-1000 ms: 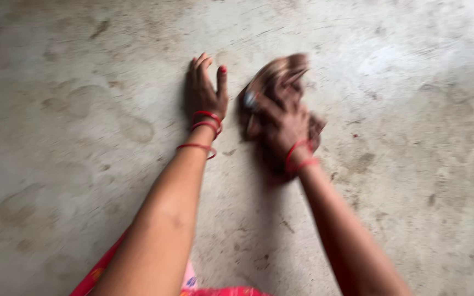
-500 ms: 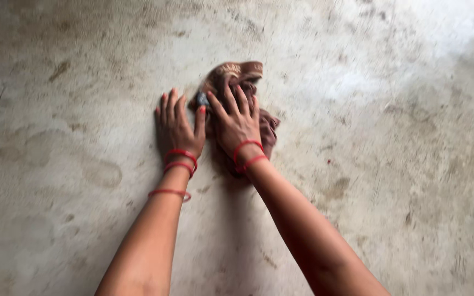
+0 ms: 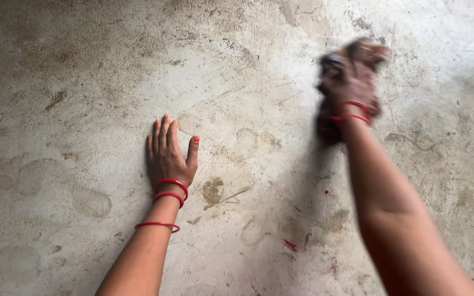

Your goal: The person wrings out a brown cloth over a bucket and then wipes the concrete floor with it. The person sits on the floor and scrubs the surface with the cloth using both hands.

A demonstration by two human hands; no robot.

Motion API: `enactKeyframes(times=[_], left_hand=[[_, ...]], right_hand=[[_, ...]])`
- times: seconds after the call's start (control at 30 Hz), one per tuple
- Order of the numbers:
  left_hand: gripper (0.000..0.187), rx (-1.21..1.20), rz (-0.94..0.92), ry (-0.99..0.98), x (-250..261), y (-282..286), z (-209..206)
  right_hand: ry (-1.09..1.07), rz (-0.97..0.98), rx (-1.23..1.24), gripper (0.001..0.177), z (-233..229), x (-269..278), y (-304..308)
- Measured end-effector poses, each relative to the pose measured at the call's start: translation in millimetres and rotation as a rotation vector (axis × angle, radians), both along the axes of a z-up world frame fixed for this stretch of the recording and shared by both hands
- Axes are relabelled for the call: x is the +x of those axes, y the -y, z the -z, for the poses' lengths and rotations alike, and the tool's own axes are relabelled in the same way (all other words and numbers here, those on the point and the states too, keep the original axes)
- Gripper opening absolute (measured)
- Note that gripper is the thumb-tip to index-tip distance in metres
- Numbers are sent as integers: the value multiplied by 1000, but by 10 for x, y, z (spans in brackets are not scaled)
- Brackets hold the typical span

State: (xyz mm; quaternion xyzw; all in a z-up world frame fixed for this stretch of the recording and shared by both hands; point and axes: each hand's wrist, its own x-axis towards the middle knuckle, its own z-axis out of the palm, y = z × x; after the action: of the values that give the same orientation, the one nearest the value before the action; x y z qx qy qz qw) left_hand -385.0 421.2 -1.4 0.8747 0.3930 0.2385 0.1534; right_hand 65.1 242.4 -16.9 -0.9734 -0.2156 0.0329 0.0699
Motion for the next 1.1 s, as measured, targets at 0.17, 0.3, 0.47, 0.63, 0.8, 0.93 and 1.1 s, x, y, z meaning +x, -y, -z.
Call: enactKeyframes(times=[0.17, 0.3, 0.47, 0.63, 0.8, 0.93, 1.1], left_hand=[[74, 10, -4, -51, -3, 31, -11], [76, 27, -12, -42, 54, 0, 24], [77, 30, -13, -7, 39, 17, 59], [73, 14, -5, 20, 30, 27, 32], [72, -2, 18, -3, -11, 15, -16], [73, -10, 17, -42, -1, 12, -61], [75, 15, 2, -96, 14, 9, -77]], right_hand=[[149, 29, 64, 60, -167, -666, 1226], [178, -89, -70, 65, -136, -1726, 1509], [441, -552, -361, 84, -93, -2951, 932], [159, -751, 188, 70, -324, -3328, -291], [287, -821, 159, 65, 118, -2336, -1431], [557, -707, -165, 75, 809, -767, -2050], [863, -462, -373, 72, 839, 853, -1356]])
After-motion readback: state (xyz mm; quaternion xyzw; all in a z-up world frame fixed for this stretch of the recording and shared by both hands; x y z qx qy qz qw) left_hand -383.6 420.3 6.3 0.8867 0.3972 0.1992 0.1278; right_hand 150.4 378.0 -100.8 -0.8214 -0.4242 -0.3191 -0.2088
